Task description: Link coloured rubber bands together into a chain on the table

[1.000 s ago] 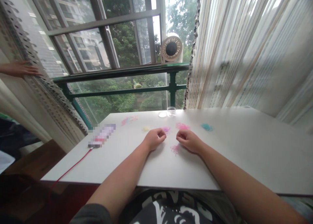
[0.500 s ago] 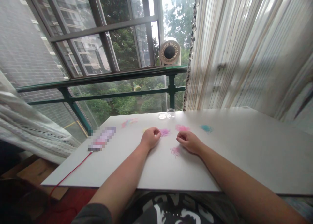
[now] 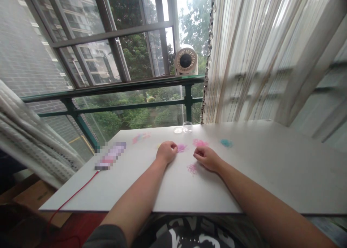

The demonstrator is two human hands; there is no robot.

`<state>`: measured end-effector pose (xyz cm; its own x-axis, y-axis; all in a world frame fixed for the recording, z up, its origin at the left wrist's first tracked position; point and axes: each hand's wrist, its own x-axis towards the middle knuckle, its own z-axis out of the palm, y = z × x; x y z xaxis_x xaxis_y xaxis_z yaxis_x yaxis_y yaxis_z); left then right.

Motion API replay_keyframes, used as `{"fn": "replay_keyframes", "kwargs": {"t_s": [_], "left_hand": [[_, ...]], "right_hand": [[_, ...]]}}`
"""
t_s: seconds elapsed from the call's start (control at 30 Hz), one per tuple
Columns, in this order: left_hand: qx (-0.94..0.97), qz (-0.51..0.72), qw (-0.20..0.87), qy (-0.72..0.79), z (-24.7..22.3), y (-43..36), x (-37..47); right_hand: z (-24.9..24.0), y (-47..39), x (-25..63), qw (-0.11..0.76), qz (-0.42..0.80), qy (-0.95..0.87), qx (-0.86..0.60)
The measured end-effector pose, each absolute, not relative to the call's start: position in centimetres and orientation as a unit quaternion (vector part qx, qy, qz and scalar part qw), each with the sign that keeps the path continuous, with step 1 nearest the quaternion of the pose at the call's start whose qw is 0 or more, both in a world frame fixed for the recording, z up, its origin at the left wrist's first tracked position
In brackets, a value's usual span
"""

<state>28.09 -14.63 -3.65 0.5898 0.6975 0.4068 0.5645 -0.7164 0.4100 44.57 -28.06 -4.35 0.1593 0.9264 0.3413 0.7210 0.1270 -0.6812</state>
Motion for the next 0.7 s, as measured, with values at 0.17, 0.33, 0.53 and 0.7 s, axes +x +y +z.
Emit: {"fn": "replay_keyframes", "kwargs": {"t_s": [0.17,0.33,0.53,0.7], "left_hand": [[0.881,0.280,0.122,0.361,-3.6,-14.6,28.0],[0.881,0.288,0.130,0.352,-3.7,-14.3,27.3],[0.877,0.295,0.163,0.343,-3.4,-14.6,26.5],[0.917,0.233,0.220,0.238,-2.9,-16.8,26.4]], "right_hand": [[-4.3,-28.1,44.5,0.402,0.136,-0.636,-0.645],[-4.2,-28.1,44.5,0.399,0.142,-0.634,-0.647],[-4.2,-28.2,44.5,0.388,0.132,-0.637,-0.653],[-4.2,-28.2,44.5,0.386,0.135,-0.641,-0.650]]}}
